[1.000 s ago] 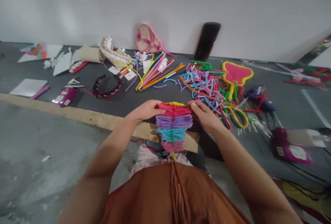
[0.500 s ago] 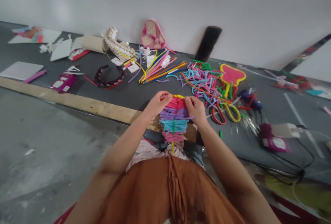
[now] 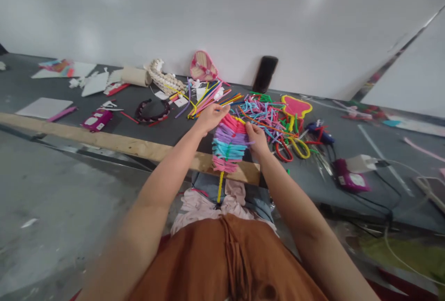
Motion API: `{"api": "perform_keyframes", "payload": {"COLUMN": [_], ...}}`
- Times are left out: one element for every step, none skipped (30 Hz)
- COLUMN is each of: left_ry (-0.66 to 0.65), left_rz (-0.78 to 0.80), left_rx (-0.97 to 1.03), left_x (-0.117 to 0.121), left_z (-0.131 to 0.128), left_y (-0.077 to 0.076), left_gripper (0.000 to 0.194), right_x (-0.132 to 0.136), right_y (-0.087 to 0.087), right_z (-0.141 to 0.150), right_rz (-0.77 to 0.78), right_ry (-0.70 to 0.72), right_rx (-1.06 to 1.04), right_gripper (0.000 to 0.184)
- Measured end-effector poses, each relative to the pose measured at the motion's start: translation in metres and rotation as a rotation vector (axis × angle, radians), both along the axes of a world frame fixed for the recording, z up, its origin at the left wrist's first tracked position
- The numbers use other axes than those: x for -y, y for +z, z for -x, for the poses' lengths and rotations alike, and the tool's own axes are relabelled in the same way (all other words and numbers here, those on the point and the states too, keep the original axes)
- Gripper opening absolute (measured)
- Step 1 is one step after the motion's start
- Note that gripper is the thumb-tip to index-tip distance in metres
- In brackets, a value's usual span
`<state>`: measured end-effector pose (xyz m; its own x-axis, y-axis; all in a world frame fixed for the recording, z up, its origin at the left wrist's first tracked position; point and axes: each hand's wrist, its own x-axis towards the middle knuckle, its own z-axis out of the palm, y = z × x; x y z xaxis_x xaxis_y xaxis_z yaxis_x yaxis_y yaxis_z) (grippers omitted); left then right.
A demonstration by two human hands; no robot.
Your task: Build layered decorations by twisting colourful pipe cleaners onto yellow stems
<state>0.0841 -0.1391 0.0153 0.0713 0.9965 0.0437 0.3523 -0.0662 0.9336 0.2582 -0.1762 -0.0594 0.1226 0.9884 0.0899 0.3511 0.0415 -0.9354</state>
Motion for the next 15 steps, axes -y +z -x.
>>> {"api": "perform_keyframes", "payload": {"left_ry": [0.031,0.065,0.097,0.123,0.144,0.163,0.175,0.186,0.184,0.168,0.13,0.036,-0.082,-0.247,-0.403], "left_rz": [-0.009,-0.019,-0.029,-0.04,-0.052,-0.07,-0.088,-0.104,-0.118,-0.127,-0.139,-0.14,-0.119,-0.083,-0.044], "left_rx": [-0.019,-0.035,-0.051,-0.061,-0.068,-0.073,-0.079,-0.082,-0.085,-0.085,-0.083,-0.097,-0.122,-0.157,-0.19], "left_x": [-0.001,-0.002,-0.002,-0.001,0.002,0.007,0.015,0.026,0.039,0.055,0.074,0.093,0.113,0.132,0.149], "left_z": [0.008,0.017,0.027,0.037,0.046,0.055,0.061,0.066,0.069,0.07,0.071,0.07,0.07,0.071,0.073], "left_y": [-0.001,-0.003,-0.004,-0.005,-0.004,-0.001,0.003,0.01,0.017,0.025,0.031,0.034,0.033,0.027,0.016], "left_gripper": [0.037,0.038,0.04,0.041,0.04,0.04,0.041,0.042,0.044,0.044,0.043,0.042,0.04,0.04,0.04], "right_x": [-0.003,-0.005,-0.008,-0.01,-0.011,-0.012,-0.013,-0.012,-0.011,-0.009,-0.007,-0.005,-0.003,-0.002,-0.002], "right_y": [-0.002,-0.003,-0.003,0.0,0.004,0.009,0.014,0.019,0.023,0.025,0.025,0.024,0.021,0.017,0.012], "right_z": [-0.001,-0.002,-0.004,-0.008,-0.013,-0.02,-0.027,-0.036,-0.045,-0.053,-0.06,-0.066,-0.07,-0.072,-0.073], "right_rz": [0.003,0.003,-0.001,-0.011,-0.028,-0.052,-0.08,-0.11,-0.138,-0.16,-0.176,-0.189,-0.197,-0.203,-0.207], "right_ry": [0.01,0.025,0.04,0.053,0.063,0.065,0.062,0.058,0.048,0.036,0.028,0.026,0.034,0.05,0.071], "right_rx": [0.045,0.094,0.144,0.193,0.241,0.284,0.324,0.358,0.388,0.415,0.441,0.465,0.49,0.513,0.535], "right_gripper": [0.054,0.047,0.039,0.032,0.027,0.023,0.022,0.021,0.019,0.021,0.023,0.025,0.027,0.028,0.028]}}
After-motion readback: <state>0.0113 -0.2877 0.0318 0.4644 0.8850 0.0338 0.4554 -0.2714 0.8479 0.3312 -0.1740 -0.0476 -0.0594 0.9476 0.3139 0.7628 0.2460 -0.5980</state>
